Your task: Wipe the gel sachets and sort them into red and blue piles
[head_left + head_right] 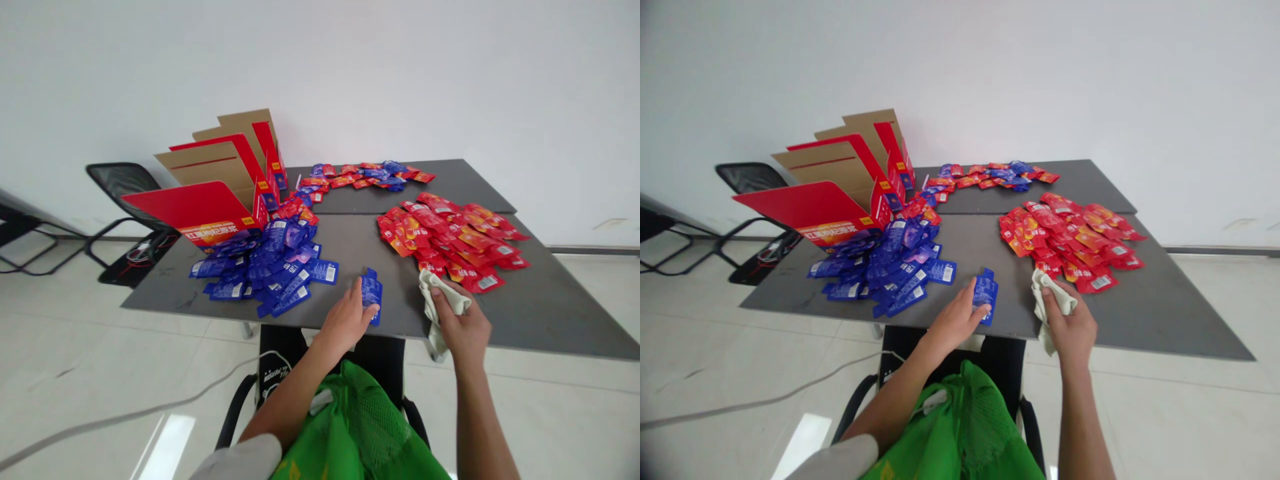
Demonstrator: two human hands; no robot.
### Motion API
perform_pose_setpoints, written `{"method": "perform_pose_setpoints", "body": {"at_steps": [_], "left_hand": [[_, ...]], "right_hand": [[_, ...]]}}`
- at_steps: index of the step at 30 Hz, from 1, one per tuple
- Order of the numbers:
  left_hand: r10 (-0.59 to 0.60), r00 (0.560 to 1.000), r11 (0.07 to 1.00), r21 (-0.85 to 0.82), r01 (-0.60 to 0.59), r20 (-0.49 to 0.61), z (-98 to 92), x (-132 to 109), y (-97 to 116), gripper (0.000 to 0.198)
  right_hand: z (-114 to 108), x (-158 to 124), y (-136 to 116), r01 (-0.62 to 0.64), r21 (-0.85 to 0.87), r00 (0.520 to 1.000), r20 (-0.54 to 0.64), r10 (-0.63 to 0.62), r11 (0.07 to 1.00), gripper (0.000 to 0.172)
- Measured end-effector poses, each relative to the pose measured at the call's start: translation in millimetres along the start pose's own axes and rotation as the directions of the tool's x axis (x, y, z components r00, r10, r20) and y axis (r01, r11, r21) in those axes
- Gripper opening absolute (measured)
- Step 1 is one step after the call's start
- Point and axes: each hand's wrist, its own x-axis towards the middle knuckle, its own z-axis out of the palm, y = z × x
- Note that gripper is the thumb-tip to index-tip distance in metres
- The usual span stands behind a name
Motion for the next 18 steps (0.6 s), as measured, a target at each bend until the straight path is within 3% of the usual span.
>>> {"method": "perform_pose_setpoints", "body": {"at_steps": [5, 7, 12, 14, 16, 18], "left_hand": [[0.155, 0.969, 0.954, 0.283, -0.096, -0.193, 10.9, -32, 3, 0.062], [0.274, 0.931, 0.930, 0.314, -0.192, -0.243, 20.4, -44, 1, 0.053], [0.506, 0.830, 0.853, 0.282, -0.440, -0.236, 41.1, -59, -17, 0.038], [0.554, 0.792, 0.827, 0.283, -0.486, -0.256, 44.8, -59, -27, 0.034], [0.595, 0.749, 0.801, 0.287, -0.525, -0.293, 46.8, -56, -36, 0.032], [0.631, 0.710, 0.775, 0.295, -0.559, -0.312, 48.6, -53, -43, 0.030]], "right_hand": [[1, -3, -1, 0.004, 0.015, 1.000, -0.007, -0.004, 1.000, 0.063], [1, -3, 0, 0.006, 0.027, 1.000, -0.001, -0.006, 1.000, 0.062], [-5, 9, -6, 0.021, 0.053, 0.993, 0.118, -0.028, 0.998, 0.061], [-8, 16, -17, 0.114, 0.048, 0.981, 0.150, -0.121, 0.992, 0.056], [-8, 21, -33, 0.285, 0.044, 0.942, 0.171, -0.288, 0.958, 0.047], [-4, 20, -50, 0.498, 0.064, 0.834, 0.238, -0.498, 0.865, 0.037]]}}
